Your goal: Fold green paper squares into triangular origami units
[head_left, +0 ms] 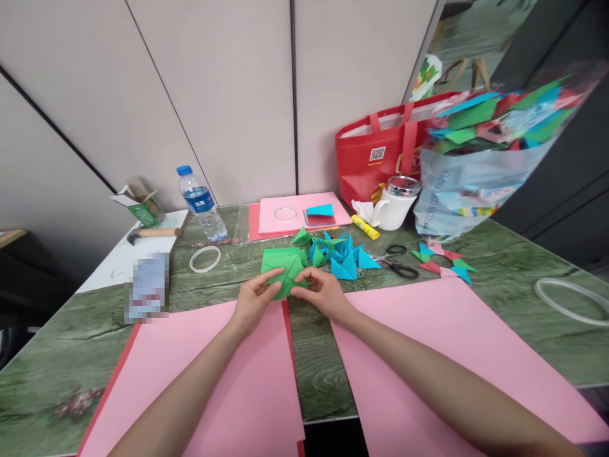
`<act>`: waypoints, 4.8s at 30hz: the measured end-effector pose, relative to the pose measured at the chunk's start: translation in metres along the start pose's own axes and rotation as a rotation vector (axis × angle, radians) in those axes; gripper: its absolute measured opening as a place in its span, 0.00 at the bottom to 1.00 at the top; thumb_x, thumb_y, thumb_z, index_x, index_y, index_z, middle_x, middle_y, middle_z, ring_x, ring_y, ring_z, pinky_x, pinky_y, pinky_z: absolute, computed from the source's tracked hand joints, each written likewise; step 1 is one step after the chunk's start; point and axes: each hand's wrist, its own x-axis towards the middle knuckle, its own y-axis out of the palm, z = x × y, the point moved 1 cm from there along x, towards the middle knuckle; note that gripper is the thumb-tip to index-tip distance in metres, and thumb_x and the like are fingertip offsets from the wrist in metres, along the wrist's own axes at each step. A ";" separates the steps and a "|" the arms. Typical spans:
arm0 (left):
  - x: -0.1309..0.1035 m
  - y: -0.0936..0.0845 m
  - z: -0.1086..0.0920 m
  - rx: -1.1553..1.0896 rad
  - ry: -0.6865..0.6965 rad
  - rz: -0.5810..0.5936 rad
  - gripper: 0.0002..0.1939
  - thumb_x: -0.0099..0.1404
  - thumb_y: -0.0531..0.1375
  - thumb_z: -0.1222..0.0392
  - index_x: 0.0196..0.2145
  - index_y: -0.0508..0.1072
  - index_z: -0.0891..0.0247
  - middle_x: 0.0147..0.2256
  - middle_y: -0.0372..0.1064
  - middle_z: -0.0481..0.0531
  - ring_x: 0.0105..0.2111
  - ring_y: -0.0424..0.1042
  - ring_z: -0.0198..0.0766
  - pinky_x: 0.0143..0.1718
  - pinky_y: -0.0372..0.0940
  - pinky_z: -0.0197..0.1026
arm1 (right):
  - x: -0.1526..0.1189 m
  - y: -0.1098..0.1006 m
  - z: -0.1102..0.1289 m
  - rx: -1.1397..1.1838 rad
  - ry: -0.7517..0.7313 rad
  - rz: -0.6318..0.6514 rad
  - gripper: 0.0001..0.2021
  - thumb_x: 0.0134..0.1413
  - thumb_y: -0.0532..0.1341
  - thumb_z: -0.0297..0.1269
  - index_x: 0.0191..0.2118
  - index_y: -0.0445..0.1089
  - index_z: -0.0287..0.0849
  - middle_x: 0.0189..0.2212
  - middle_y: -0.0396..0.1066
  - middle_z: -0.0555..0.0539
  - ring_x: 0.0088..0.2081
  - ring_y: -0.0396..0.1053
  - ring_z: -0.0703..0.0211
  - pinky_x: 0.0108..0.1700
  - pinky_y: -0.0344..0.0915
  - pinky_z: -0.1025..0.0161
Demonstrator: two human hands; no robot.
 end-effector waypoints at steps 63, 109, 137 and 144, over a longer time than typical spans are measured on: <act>-0.005 0.010 0.000 0.012 -0.172 0.012 0.16 0.50 0.62 0.53 0.19 0.62 0.67 0.17 0.71 0.53 0.16 0.70 0.37 0.15 0.62 0.33 | 0.000 0.000 0.002 -0.060 -0.041 -0.033 0.08 0.41 0.62 0.37 0.29 0.65 0.41 0.23 0.62 0.52 0.23 0.57 0.66 0.23 0.56 0.69; -0.008 0.011 -0.002 -0.126 -0.177 0.090 0.17 0.49 0.63 0.51 0.24 0.63 0.68 0.22 0.72 0.53 0.28 0.74 0.46 0.34 0.69 0.47 | 0.006 -0.002 0.002 0.173 0.086 0.039 0.13 0.35 0.65 0.39 0.31 0.67 0.40 0.23 0.64 0.53 0.24 0.60 0.67 0.25 0.59 0.69; -0.009 0.014 -0.008 0.210 -0.054 0.359 0.17 0.58 0.51 0.47 0.22 0.59 0.64 0.16 0.68 0.48 0.14 0.67 0.33 0.16 0.60 0.32 | 0.003 -0.002 0.002 0.435 0.266 -0.050 0.28 0.25 0.69 0.42 0.37 0.56 0.46 0.21 0.65 0.56 0.22 0.64 0.63 0.23 0.62 0.65; -0.010 0.014 -0.004 0.247 -0.085 0.330 0.17 0.59 0.50 0.47 0.21 0.57 0.62 0.14 0.67 0.46 0.13 0.65 0.31 0.15 0.59 0.31 | 0.002 -0.003 0.006 0.346 0.206 0.001 0.29 0.29 0.68 0.39 0.43 0.61 0.44 0.28 0.69 0.51 0.29 0.67 0.60 0.29 0.65 0.64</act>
